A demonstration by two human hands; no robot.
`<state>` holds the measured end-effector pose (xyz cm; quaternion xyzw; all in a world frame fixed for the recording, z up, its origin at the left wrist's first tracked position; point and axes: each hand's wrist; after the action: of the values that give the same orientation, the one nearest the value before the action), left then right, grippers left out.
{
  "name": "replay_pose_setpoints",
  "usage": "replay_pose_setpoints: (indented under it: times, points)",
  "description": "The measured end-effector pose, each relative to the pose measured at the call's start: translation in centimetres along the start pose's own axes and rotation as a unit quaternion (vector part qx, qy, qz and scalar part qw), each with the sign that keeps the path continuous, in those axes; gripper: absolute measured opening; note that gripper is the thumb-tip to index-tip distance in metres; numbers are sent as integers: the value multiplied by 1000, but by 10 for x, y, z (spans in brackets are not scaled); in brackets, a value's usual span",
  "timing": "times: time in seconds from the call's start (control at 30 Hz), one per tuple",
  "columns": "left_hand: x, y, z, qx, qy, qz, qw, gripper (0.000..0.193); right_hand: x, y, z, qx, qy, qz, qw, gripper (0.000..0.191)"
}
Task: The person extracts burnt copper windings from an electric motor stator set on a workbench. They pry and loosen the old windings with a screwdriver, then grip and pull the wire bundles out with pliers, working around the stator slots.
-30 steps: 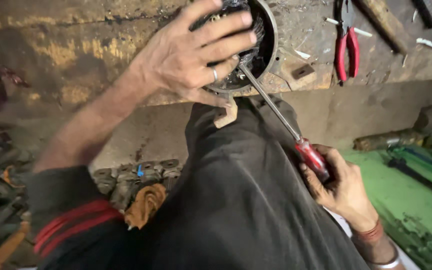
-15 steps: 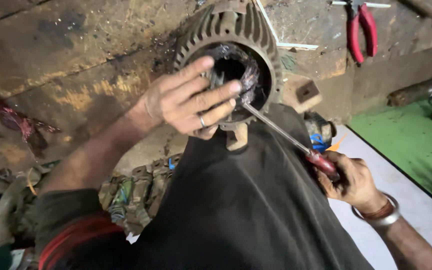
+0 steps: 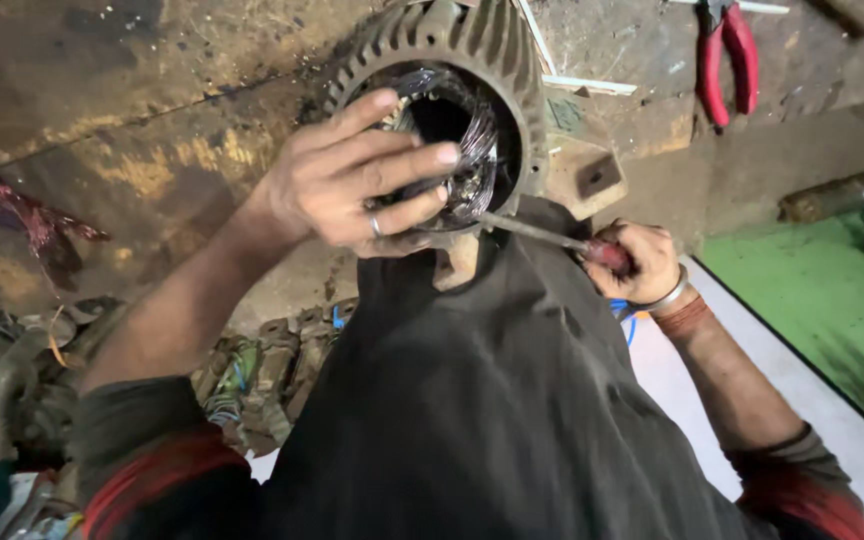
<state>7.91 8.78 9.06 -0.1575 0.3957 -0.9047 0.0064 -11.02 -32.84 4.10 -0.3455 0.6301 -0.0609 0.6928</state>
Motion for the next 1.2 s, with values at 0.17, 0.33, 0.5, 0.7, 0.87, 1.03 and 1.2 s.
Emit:
replay_pose_setpoints:
  times: [0.17, 0.33, 0.5, 0.7, 0.87, 1.03, 1.2]
  points:
    - [2, 0, 0, -7, -5, -5, 1000, 43, 35, 32, 77, 34, -44, 12, 998, 24]
    - [11, -8, 25, 12, -29, -11, 999, 46, 36, 32, 59, 74, 30, -41, 996, 22]
    - [67, 7, 49, 22, -224, 86, 971, 40, 27, -22, -2, 41, 35, -56, 997, 25]
    - [78, 30, 46, 120, -290, 33, 949, 26, 62, -62, -40, 139, 242, -130, 952, 39]
    - [82, 28, 49, 133, -314, 50, 939, 28, 64, -45, 27, 136, 211, -161, 955, 31]
    - [93, 31, 62, 127, -339, 106, 926, 36, -11, -66, 94, 116, 12, -212, 970, 31]
    - [95, 49, 65, 157, -366, 149, 905, 33, -120, -132, 86, -27, 39, 477, 878, 37]
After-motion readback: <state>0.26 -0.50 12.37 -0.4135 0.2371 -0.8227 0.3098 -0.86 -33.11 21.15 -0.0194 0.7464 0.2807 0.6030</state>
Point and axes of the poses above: each hand's wrist, its own z-axis towards the middle knuckle, its own y-axis out of the palm, x = y × z, and after that the axes turned 4 degrees about z, right-handed
